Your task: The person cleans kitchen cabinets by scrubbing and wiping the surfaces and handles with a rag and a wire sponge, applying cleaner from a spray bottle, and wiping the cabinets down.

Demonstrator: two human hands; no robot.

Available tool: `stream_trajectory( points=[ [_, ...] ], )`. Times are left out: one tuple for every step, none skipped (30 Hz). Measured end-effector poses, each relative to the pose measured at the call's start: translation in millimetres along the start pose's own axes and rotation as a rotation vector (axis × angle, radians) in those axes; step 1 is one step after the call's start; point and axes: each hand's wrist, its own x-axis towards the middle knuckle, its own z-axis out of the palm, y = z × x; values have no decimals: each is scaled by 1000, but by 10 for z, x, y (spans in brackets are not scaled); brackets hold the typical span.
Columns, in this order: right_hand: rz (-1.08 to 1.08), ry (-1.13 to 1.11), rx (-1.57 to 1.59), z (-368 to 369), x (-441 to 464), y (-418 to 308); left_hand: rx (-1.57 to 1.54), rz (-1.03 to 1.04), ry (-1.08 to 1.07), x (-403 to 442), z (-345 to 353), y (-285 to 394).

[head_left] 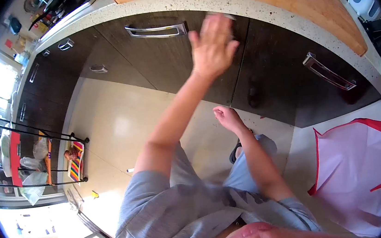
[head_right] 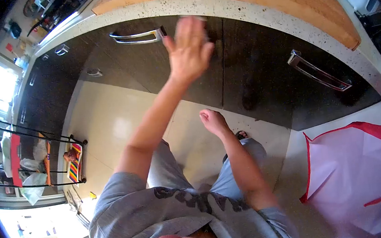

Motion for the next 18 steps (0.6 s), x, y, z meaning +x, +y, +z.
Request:
stream_trajectory(
  points=[
    [-2, 7, -4, -25, -9, -38, 135, -92, 145, 5, -22, -155],
    [-4, 14, -4, -67, -35, -75, 154, -230, 232, 43, -67, -309],
    [-4, 20, -4, -76, -52, -106, 149, -262, 215, 66, -124, -342],
    [-9, 16, -15, -69, -30, -107, 142, -295, 204, 101, -191, -352],
    [-12, 8, -30, -58, -19, -99, 0, -357, 233, 149, -170, -225],
    [-9, -2, -44, -26, -25, -96, -144, -420, 257, 186, -89, 7],
    [-14, -4, -52, 15, -2, -113, -271, -394, 234, 201, -22, 223],
    [-20, -4, -65, 32, 29, -125, -358, -368, 206, 199, -52, 494],
    [-19, -8, -80, 37, 29, -111, -319, -345, 145, 163, -40, 569],
    [-18, -14, -71, 40, 30, -72, -282, -319, 81, 135, -20, 604],
    [-16, -18, -58, 51, 28, -31, -189, -323, 40, 93, -28, 506],
    [-17, -19, -41, 58, 36, -8, -93, -320, -3, 57, -52, 322],
    [-16, -18, -43, 33, 26, -28, -152, -410, 100, 52, -67, 146],
    [-15, -16, -40, -1, -15, -75, -117, -527, 125, 107, -157, -18],
    [-16, -14, -40, -28, -37, -110, -147, -521, 165, 158, -194, -109],
    [-7, -15, -54, -47, -54, -121, -178, -522, 208, 203, -215, -158],
    [-1, -18, -73, -71, -60, -133, -174, -594, 204, 287, -182, -95],
    [4, -26, -93, -64, -63, -155, -238, -638, 260, 366, -168, 67]
  ],
)
